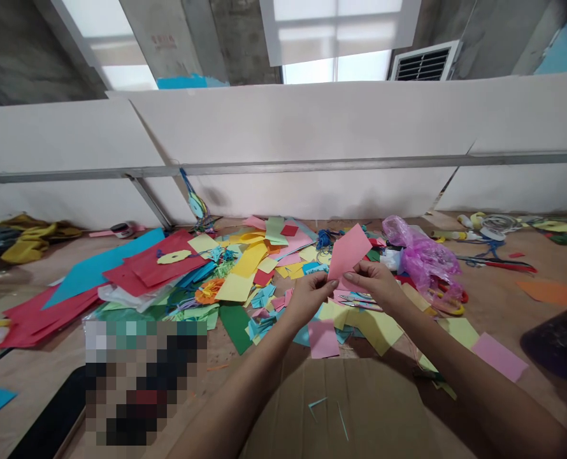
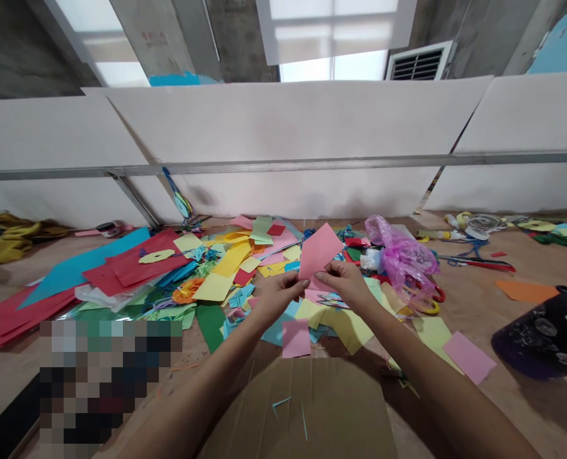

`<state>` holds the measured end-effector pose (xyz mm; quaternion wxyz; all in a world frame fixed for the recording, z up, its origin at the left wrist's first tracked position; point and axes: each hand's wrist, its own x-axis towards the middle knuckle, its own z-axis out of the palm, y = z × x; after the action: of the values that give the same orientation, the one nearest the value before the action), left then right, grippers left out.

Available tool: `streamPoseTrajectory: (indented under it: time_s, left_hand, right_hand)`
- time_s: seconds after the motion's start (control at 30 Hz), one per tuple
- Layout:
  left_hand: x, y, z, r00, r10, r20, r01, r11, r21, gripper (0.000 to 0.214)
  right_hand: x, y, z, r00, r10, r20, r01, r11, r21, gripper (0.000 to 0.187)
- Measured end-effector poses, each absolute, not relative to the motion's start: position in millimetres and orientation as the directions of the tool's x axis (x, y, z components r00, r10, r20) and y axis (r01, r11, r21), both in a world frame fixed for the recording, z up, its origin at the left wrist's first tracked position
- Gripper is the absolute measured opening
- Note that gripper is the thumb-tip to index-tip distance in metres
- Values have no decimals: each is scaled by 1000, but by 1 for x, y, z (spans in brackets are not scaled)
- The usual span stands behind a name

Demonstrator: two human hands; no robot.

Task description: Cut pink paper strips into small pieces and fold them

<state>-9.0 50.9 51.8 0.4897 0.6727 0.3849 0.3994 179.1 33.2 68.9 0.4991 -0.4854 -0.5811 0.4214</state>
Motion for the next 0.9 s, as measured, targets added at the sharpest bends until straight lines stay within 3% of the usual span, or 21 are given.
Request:
streamPoseTrajectory:
  time_s: [0.3,0.63,0.73,0.9]
  left_hand:
    - [-7,52,44,291,935,202,143,-251,957,37]
    - [-30,67,60,119,978,173,69,-182,981,39]
    - [-27,66,56,161,975,152,76,-166,983,40]
    - [-10,57,45,302,948,104,46,-124,991,44]
  right_hand:
    - [172,32,65,-141,990,8,77,19,-997,34]
    - [218,48,75,77,993,89,15,88,-996,39]
    - [217,46,81,71,990,121,15,120,-993,38]
    - [193,39,74,-78,993,94,51,98,-994,42]
